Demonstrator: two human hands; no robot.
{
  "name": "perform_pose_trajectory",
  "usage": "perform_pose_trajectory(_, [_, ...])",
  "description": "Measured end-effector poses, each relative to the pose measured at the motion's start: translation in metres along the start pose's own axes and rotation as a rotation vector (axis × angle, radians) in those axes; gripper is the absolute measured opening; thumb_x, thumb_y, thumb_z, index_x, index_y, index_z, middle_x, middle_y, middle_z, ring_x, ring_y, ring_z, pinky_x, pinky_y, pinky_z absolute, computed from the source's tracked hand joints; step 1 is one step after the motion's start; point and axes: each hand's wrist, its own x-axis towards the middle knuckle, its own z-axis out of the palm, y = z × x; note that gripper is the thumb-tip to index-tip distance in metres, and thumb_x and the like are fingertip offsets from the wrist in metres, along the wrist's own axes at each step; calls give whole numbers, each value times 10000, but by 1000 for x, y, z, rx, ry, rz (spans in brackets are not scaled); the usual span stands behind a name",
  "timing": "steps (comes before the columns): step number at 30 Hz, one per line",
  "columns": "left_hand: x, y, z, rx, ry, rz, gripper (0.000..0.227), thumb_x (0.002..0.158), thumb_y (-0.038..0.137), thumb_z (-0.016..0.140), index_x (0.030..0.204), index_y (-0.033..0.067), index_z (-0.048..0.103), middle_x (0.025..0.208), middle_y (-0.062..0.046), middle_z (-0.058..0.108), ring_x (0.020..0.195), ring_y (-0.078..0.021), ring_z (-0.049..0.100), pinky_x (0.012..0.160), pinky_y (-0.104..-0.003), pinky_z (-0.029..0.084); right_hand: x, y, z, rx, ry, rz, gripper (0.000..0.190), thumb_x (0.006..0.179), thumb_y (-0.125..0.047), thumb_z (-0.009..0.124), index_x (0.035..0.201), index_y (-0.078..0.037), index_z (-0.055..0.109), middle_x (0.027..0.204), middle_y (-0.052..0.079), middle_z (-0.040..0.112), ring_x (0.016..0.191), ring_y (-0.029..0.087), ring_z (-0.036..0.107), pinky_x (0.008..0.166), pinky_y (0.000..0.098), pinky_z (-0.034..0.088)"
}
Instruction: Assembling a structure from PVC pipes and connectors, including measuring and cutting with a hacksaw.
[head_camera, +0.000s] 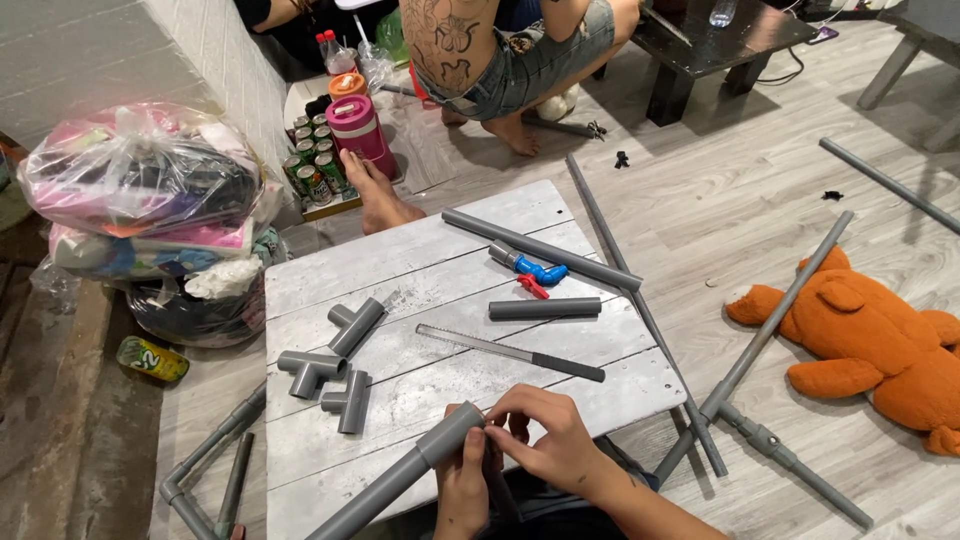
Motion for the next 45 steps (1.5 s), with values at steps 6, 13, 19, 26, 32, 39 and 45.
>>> perform_pose_trajectory(6, [0,-4,0,16,51,-104,250,995,282,578,1143,81,579,833,-65,509,717,-153,503,644,-321,460,-1,2,2,-47,29,-30,60,897,-50,752,921,-31,701,791,89,681,603,155,604,530,235,537])
perform_pose_trajectory(13, [0,8,6,113,100,-240,493,940,348,573,1374,116,554,1171,-76,604,1095,-161,624,941,-327,559,0,-2,3,-49,24,22,71,903,-41,719,860,-41,662,768,63,640,595,144,565,545,243,504])
perform_pose_trajectory(19, [4,-8,3,23,44,-115,213,996,313,599,1059,111,577,740,-40,500,635,-135,481,586,-303,423,0,15,-2,-176,-3,-42,83,863,9,680,858,-51,623,783,54,618,619,152,537,534,247,475])
perform_pose_trajectory(26, [23,-19,-7,-259,83,-28,162,1017,177,574,1067,24,560,662,-61,391,507,-137,332,436,-287,292,-28,94,-41,-515,-85,46,102,859,-28,713,923,-68,645,921,75,651,830,240,633,709,345,523])
perform_pose_trajectory(32, [23,-25,5,-190,67,-93,163,966,169,663,947,40,566,571,-67,366,427,-149,309,424,-311,274,-68,135,-56,-739,-220,203,168,940,-201,681,1093,-133,693,1147,88,592,1115,317,573,917,479,459])
perform_pose_trajectory(39, [25,-19,12,-119,80,-123,207,916,131,734,889,53,545,544,-55,343,417,-150,321,416,-317,273,-59,137,-56,-812,-217,286,265,952,-151,650,1216,-168,664,1173,83,580,1102,317,544,910,492,453])
perform_pose_trajectory(45, [28,-19,4,-186,-26,-146,212,987,220,658,894,71,540,621,-29,352,483,-129,336,439,-299,277,-56,142,-60,-758,-319,424,371,988,-85,572,1343,-193,596,1132,83,544,1044,309,532,927,470,432])
